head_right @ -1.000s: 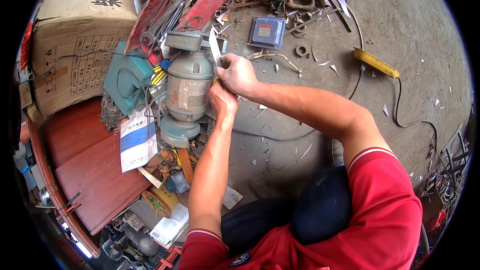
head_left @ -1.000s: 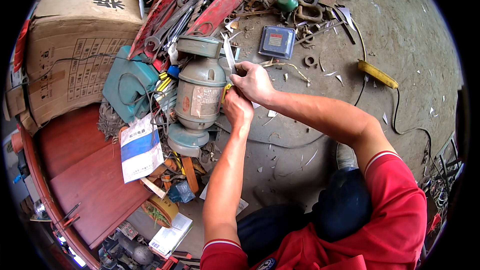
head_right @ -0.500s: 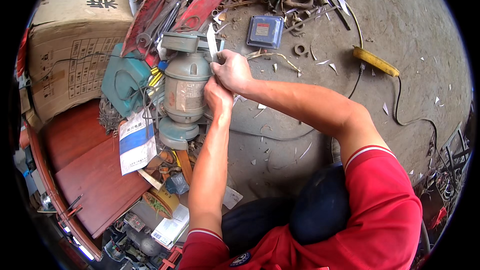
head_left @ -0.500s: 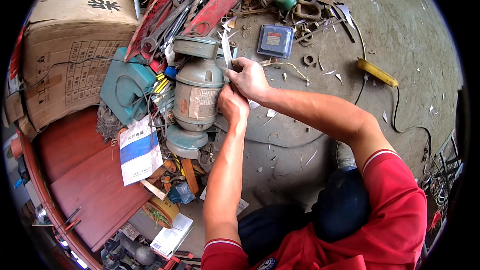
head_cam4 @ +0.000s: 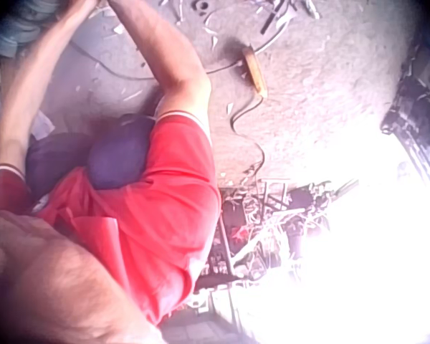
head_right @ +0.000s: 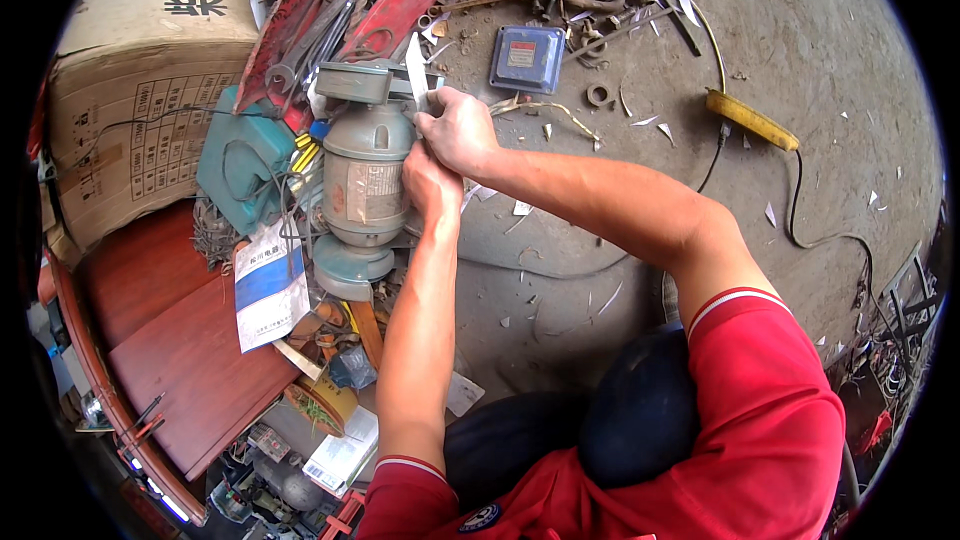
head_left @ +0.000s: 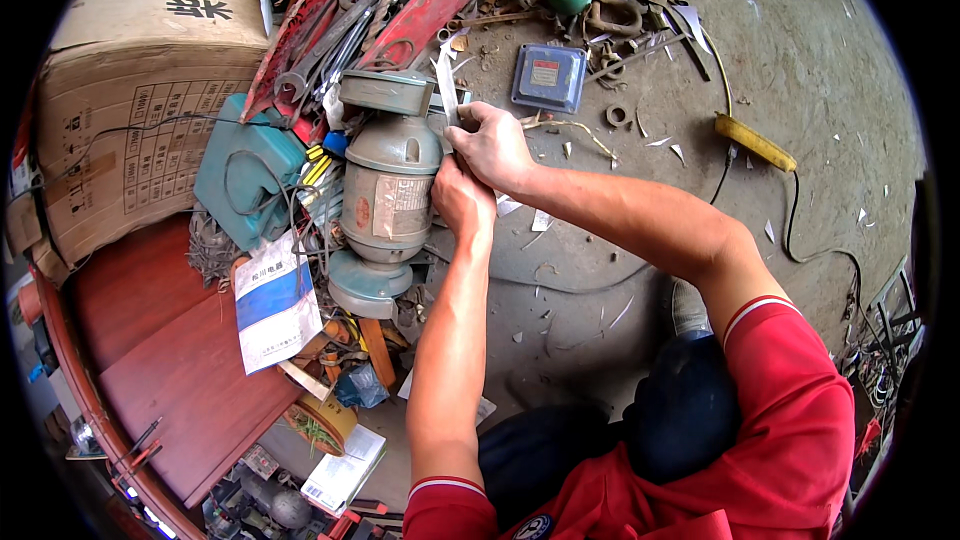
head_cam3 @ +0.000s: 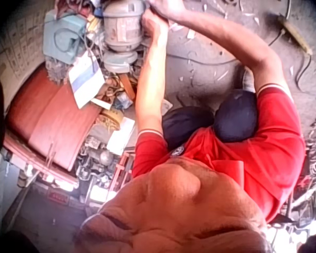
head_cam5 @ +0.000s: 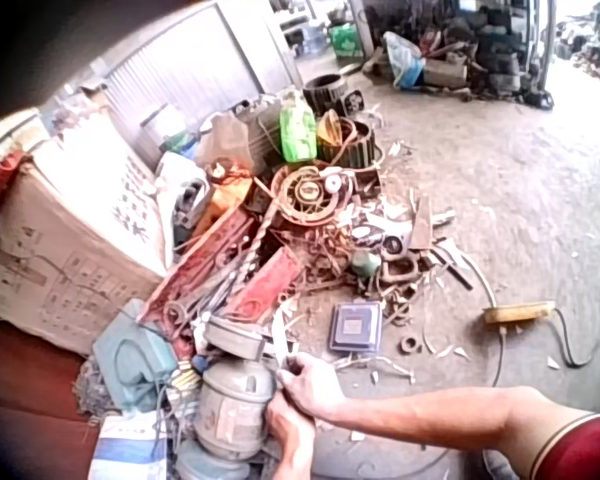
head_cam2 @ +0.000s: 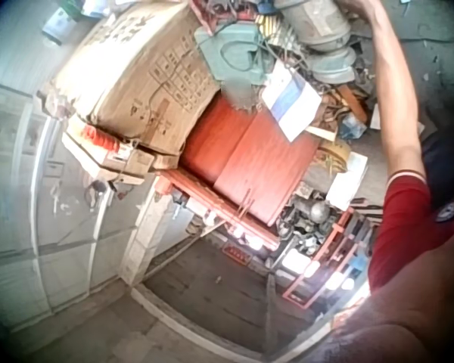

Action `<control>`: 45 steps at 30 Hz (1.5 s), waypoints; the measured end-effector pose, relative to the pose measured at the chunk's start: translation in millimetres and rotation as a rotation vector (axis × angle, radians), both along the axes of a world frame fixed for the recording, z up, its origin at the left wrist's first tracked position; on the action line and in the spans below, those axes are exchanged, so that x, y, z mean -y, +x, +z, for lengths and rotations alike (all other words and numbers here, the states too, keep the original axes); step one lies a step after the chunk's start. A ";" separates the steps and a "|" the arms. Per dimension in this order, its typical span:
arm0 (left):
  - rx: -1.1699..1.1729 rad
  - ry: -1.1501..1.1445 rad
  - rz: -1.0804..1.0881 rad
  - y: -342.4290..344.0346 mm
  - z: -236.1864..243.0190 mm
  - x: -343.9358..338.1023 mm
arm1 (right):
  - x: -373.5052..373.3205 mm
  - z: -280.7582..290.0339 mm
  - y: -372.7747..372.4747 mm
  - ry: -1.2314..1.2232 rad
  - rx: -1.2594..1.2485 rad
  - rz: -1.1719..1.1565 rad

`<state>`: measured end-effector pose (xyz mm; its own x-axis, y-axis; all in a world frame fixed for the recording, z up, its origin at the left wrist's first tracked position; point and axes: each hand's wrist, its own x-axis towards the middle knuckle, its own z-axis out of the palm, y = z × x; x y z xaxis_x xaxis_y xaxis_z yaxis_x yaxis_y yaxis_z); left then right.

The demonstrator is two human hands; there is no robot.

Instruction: The person sharpens a metal tool using a bench grinder. They hold the tool against the spinning wheel, adjusting its position to sharpen different edges.

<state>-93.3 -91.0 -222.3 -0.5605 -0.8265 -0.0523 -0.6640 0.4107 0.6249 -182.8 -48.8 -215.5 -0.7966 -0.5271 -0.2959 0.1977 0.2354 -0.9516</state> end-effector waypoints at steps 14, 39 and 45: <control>-0.090 -0.006 -0.018 -2.1 -3.7 0.7 | 0.4 6.0 -3.8 0.005 0.073 0.008; -0.063 -0.046 -0.059 34.0 9.3 -25.3 | -24.1 7.7 29.2 -0.027 0.039 0.068; -0.097 -0.059 -0.074 37.4 17.6 -33.0 | -31.4 11.6 33.4 -0.021 0.018 0.100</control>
<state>-55.9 -58.0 -204.7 -0.6202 -0.7827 0.0528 -0.5682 0.4946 0.6577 -149.4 -17.4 -203.9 -0.7345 -0.6096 -0.2982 0.1916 0.2352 -0.9529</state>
